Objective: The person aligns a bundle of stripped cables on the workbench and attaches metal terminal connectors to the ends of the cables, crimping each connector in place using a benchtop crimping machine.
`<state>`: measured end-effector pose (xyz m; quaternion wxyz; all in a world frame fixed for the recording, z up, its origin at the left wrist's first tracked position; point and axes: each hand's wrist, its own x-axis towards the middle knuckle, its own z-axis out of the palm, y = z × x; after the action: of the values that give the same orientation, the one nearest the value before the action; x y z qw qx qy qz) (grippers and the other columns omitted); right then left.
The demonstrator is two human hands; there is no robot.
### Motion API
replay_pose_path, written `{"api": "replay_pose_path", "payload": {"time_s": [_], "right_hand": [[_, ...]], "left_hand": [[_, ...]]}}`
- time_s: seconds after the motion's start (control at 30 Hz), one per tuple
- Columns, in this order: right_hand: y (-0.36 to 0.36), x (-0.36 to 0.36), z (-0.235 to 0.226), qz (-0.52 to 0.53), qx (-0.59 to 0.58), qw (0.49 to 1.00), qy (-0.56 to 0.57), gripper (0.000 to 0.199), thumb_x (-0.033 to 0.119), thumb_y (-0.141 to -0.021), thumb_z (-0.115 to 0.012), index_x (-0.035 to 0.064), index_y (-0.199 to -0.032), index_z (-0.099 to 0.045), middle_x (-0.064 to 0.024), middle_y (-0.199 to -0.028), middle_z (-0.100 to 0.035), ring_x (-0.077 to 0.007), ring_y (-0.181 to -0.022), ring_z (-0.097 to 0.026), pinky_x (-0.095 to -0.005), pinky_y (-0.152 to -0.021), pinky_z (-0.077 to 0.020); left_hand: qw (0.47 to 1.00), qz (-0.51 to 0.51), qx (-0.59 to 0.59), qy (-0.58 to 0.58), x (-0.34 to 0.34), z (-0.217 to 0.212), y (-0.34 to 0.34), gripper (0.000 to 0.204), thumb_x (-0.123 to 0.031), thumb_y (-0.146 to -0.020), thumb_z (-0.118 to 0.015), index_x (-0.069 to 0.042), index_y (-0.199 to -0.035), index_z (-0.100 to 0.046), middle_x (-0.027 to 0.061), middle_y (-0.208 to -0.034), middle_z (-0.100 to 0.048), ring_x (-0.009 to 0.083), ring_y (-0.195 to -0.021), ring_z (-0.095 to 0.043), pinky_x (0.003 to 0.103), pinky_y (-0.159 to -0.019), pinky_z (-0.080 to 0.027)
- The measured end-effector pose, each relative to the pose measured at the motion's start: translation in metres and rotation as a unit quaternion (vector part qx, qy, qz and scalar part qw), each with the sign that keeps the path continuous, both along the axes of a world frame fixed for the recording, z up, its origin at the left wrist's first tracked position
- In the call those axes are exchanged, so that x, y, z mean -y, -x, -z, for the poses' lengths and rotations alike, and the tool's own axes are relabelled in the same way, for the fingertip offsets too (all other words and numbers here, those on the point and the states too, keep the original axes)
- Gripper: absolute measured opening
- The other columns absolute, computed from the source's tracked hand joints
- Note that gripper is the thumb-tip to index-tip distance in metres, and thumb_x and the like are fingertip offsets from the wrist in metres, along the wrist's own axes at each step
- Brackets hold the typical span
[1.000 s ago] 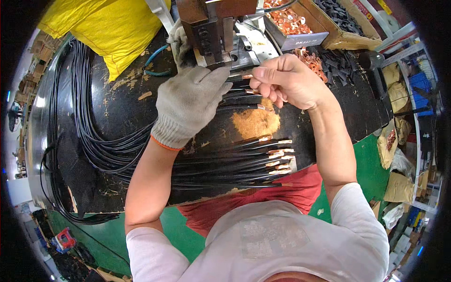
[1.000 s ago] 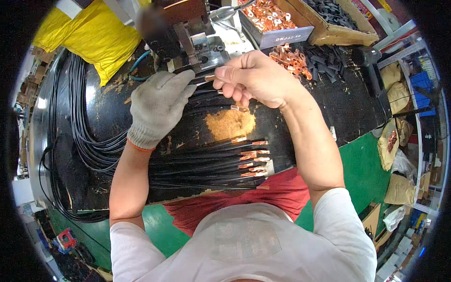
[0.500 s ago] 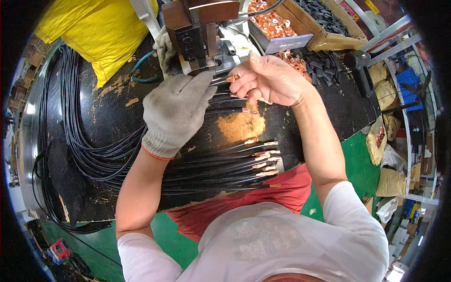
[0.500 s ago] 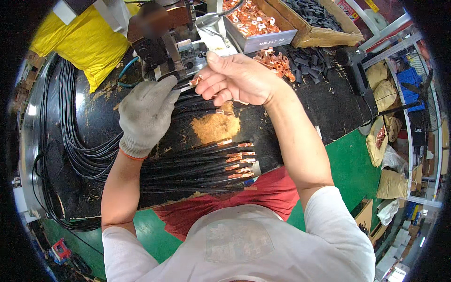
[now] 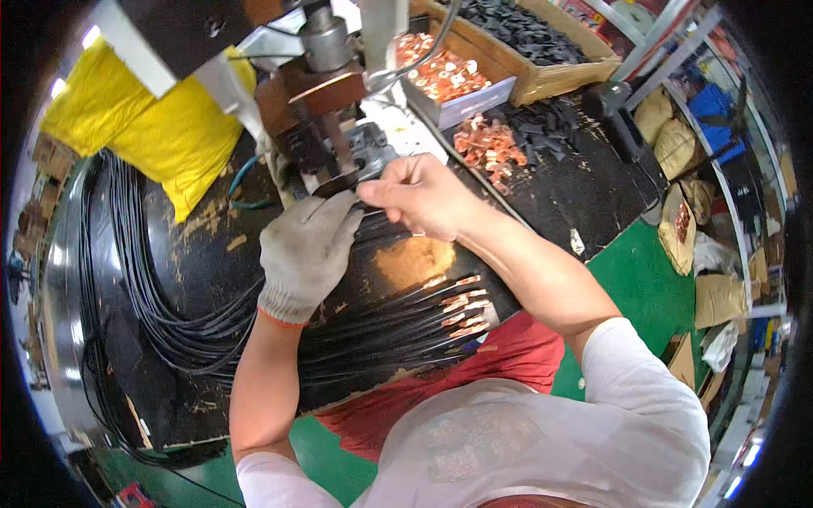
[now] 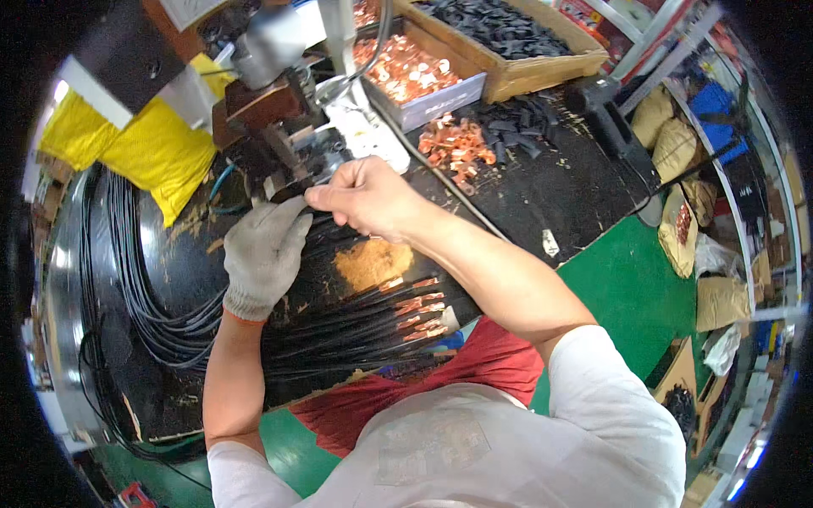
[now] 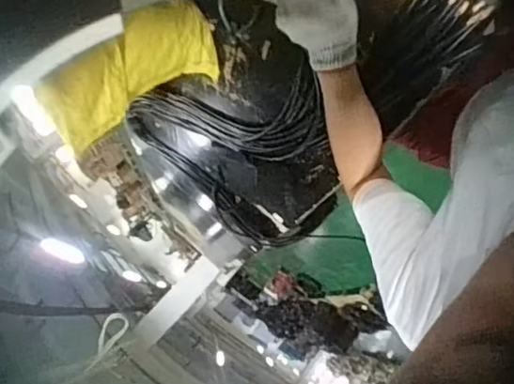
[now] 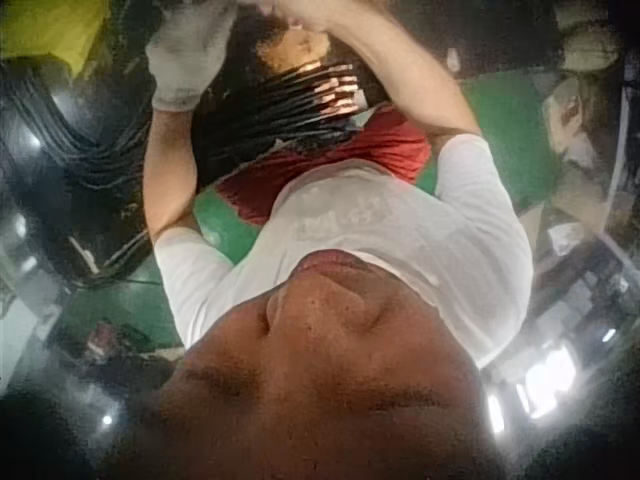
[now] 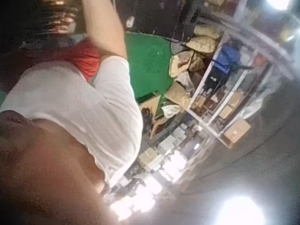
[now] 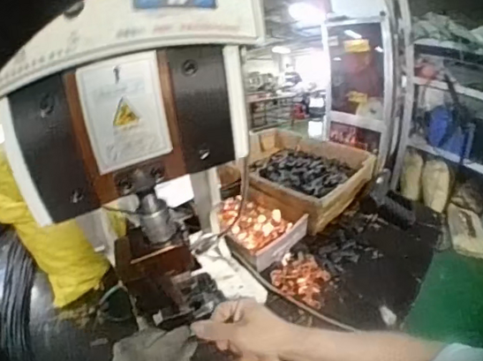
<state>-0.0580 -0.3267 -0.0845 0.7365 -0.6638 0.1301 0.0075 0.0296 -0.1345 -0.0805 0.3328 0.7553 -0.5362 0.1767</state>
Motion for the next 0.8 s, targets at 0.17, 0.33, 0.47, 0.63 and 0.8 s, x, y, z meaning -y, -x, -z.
{"api": "replay_pose_path", "payload": {"time_s": [0.17,0.33,0.47,0.63,0.8], "right_hand": [[0.029,0.05,-0.021,0.045,0.137,0.889,0.434,0.041,0.037,-0.092,-0.077,-0.0006,-0.08,-0.068,-0.0018,-0.064,-0.061,-0.0124,-0.058,-0.062,-0.0317,-0.054,-0.0513],[0.081,0.101,-0.013,0.114,-0.047,0.813,0.569,0.024,0.025,-0.083,-0.077,0.0044,-0.097,-0.078,-0.0187,-0.091,-0.075,-0.0348,-0.083,-0.074,-0.0414,-0.079,-0.0583],[0.09,0.108,0.003,0.117,-0.078,0.822,0.552,0.021,0.02,-0.083,-0.076,0.0052,-0.097,-0.079,-0.0179,-0.093,-0.076,-0.0322,-0.087,-0.075,-0.0402,-0.083,-0.0581],[0.115,0.119,-0.001,0.116,-0.084,0.815,0.561,0.017,0.014,-0.082,-0.076,0.0045,-0.095,-0.079,-0.0157,-0.092,-0.076,-0.0301,-0.086,-0.074,-0.0386,-0.081,-0.0578],[0.116,0.118,0.005,0.133,-0.061,0.841,0.521,0.019,0.016,-0.081,-0.078,0.0019,-0.093,-0.075,-0.0168,-0.091,-0.075,-0.0294,-0.086,-0.073,-0.0378,-0.08,-0.0565]], "left_hand": [[0.982,0.013,-0.176,-0.075,-0.008,-0.017,0.002,0.021,-0.015,-0.092,-0.071,-0.005,-0.11,-0.074,0.016,-0.089,-0.072,0.0329,-0.081,-0.071,0.04,-0.073,-0.056],[0.968,0.034,-0.243,-0.051,-0.014,-0.023,-0.009,0.024,-0.013,-0.094,-0.067,-0.003,-0.114,-0.074,0.0195,-0.102,-0.075,0.031,-0.094,-0.074,0.037,-0.084,-0.056],[0.988,0.002,-0.154,-0.026,-0.015,-0.017,-0.014,0.024,-0.014,-0.094,-0.068,-0.002,-0.113,-0.075,0.019,-0.1,-0.075,0.0301,-0.09,-0.074,0.036,-0.082,-0.057],[0.992,-0.026,-0.124,-0.004,-0.016,-0.015,-0.013,0.023,-0.015,-0.094,-0.068,-0.003,-0.113,-0.075,0.0188,-0.099,-0.075,0.0297,-0.084,-0.075,0.035,-0.077,-0.059],[0.997,-0.019,-0.072,0.031,-0.017,-0.011,-0.016,0.023,-0.015,-0.094,-0.068,-0.003,-0.113,-0.074,0.0195,-0.1,-0.075,0.0327,-0.086,-0.075,0.037,-0.076,-0.059]]}}
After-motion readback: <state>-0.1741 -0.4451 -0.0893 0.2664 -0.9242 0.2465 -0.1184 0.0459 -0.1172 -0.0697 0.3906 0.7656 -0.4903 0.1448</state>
